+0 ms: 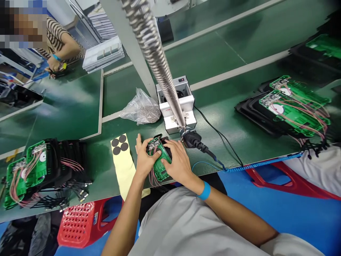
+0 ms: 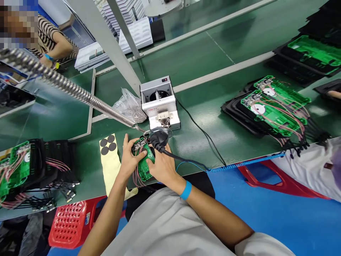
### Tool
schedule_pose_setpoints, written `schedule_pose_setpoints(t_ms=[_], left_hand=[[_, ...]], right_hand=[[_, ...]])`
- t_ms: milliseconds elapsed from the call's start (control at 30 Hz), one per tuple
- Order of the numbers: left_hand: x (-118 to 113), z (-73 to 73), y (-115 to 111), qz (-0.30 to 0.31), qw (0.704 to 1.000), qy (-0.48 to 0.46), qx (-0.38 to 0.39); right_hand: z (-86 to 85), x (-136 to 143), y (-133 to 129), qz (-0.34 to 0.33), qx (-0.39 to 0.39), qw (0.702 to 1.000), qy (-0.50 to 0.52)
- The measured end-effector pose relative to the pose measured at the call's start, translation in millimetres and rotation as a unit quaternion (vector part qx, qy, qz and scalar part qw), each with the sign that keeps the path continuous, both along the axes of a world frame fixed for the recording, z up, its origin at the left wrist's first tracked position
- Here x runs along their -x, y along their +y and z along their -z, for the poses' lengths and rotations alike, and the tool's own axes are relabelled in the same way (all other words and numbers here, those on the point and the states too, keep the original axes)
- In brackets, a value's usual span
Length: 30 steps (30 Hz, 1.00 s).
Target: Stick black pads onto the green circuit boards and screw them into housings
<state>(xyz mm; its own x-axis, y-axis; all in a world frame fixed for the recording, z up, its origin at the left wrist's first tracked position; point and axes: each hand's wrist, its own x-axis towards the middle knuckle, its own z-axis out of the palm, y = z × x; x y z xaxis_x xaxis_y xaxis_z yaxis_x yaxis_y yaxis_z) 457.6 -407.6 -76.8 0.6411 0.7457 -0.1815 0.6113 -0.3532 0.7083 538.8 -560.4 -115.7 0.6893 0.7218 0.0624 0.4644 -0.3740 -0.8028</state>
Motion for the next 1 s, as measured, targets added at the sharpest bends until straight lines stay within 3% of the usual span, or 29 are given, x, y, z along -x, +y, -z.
schedule_pose_setpoints(t_ms=[233,700,800,900,1000], left_hand=[[-14,-19.1,-9,0.053,0.987,0.099,-0.114],[-10,-16.2,-24,0.089,0.983,0.092,-0.13],[1,-19.9,-21,0.065,0.994,0.038,-0.076],[27,-24.0,-20,-0.032,0.995,-0.062,0.064],[49,-27.2,-25,-0.147,0.931,-0.175,0.284]], right_hand=[[-1.7,0,1,0.003,-0.012,1.0,0.004],[1.2,1,2,-0.002,-0.044,0.999,-0.013],[-10.2,0,-1,-0.004,-0.016,1.0,-0.01],[-26.8,2,-7,0.015,0.056,0.998,-0.025],[-35.7,5,-12,0.008,0.11,0.994,0.0]])
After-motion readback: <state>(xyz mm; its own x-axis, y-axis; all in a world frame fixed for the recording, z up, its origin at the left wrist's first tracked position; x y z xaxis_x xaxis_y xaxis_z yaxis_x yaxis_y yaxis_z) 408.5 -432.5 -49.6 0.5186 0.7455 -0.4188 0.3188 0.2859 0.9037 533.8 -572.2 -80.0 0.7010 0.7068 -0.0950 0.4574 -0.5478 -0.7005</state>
